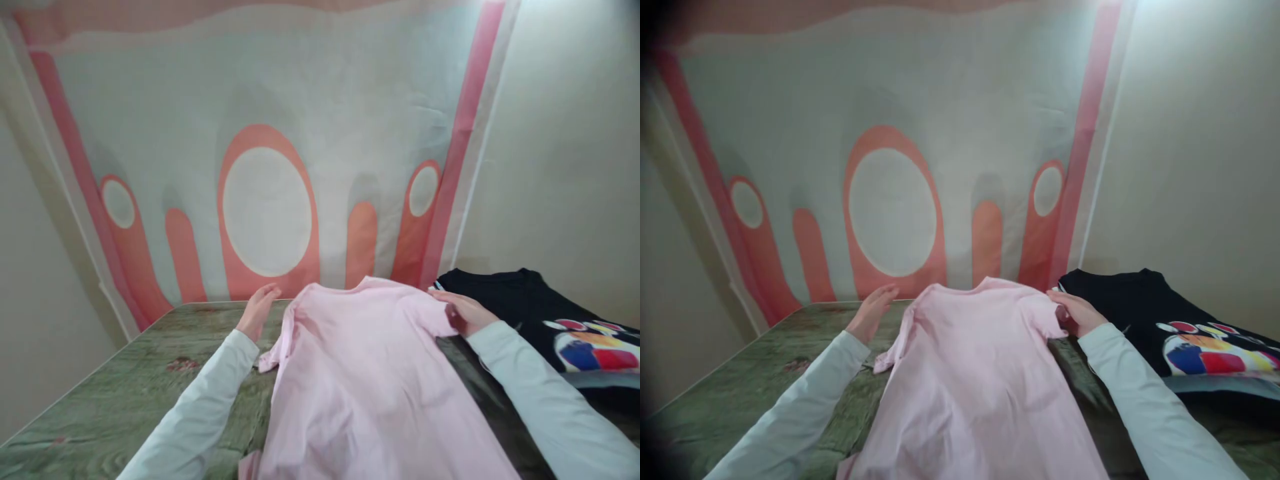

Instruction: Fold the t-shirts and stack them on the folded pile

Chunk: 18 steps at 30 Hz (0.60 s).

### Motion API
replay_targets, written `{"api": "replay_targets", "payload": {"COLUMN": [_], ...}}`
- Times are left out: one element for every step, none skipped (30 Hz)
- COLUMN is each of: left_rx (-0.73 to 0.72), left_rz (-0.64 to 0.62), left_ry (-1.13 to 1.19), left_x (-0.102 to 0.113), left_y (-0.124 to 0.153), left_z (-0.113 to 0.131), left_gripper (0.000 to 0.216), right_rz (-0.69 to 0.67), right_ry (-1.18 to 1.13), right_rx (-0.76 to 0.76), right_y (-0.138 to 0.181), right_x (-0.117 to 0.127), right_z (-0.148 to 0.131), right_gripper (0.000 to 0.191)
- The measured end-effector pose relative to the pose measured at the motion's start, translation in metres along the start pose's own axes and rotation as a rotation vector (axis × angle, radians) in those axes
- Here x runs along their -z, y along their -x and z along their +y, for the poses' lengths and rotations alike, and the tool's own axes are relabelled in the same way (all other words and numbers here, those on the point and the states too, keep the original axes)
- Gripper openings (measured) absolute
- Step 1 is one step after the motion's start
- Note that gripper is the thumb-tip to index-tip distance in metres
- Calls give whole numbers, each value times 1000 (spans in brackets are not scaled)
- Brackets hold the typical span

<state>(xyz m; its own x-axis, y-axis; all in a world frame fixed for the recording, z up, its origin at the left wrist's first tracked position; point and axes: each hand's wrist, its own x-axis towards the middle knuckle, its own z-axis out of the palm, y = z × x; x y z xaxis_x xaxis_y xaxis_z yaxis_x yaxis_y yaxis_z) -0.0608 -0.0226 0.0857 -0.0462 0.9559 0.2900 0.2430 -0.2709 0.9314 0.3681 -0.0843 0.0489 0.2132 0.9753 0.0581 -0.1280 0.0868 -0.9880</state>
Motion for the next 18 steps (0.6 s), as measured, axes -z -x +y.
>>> {"api": "replay_targets", "payload": {"left_rx": [1, -16, -42, -73, -110, -146, -176, -196, -203, -207, -214, -226, -247, -278, -312, -340, -359, -371], "left_rz": [-18, -86, -188, -313, -448, -551, -645, -715, -758, -785, -786, -772, -755, -744, -745, -754, -766, -771], "left_ry": [-65, -145, -232, -320, -411, -495, -582, -665, -746, -823, -891, -947, -987, -1012, -1024, -1027, -1025, -1024], "left_x": [1, 2, 0, -3, -7, -13, -20, -26, -32, -38, -42, -45, -47, -47, -46, -43, -40, -36], "left_y": [5, 12, 21, 32, 43, 55, 66, 76, 84, 91, 95, 99, 100, 101, 100, 98, 95, 91], "left_z": [-11, -20, -26, -29, -31, -33, -34, -35, -37, -39, -42, -45, -48, -51, -54, -56, -59, -62], "left_gripper": [41, 41, 41, 40, 40, 42, 46, 50, 54, 58, 60, 62, 63, 63, 63, 63, 63, 63], "right_rz": [46, 90, 114, 109, 68, -3, -90, -176, -250, -292, -309, -307, -305, -286, -264, -251, -242, -241], "right_ry": [42, 98, 162, 223, 277, 328, 382, 450, 539, 653, 791, 939, 1089, 1230, 1342, 1429, 1493, 1535], "right_rx": [-35, -57, -61, -44, -16, 12, 40, 71, 108, 159, 209, 257, 286, 284, 265, 239, 210, 181], "right_y": [-4, -8, -10, -12, -12, -11, -9, -7, -4, -1, 2, 5, 7, 9, 10, 11, 11, 12], "right_x": [5, 8, 10, 10, 8, 3, -4, -13, -22, -32, -41, -49, -55, -59, -61, -62, -62, -61], "right_z": [6, 11, 15, 18, 20, 22, 24, 28, 34, 42, 52, 63, 75, 86, 96, 104, 110, 114], "right_gripper": [25, 25, 26, 27, 28, 30, 34, 37, 41, 46, 49, 53, 55, 56, 57, 58, 59, 59]}}
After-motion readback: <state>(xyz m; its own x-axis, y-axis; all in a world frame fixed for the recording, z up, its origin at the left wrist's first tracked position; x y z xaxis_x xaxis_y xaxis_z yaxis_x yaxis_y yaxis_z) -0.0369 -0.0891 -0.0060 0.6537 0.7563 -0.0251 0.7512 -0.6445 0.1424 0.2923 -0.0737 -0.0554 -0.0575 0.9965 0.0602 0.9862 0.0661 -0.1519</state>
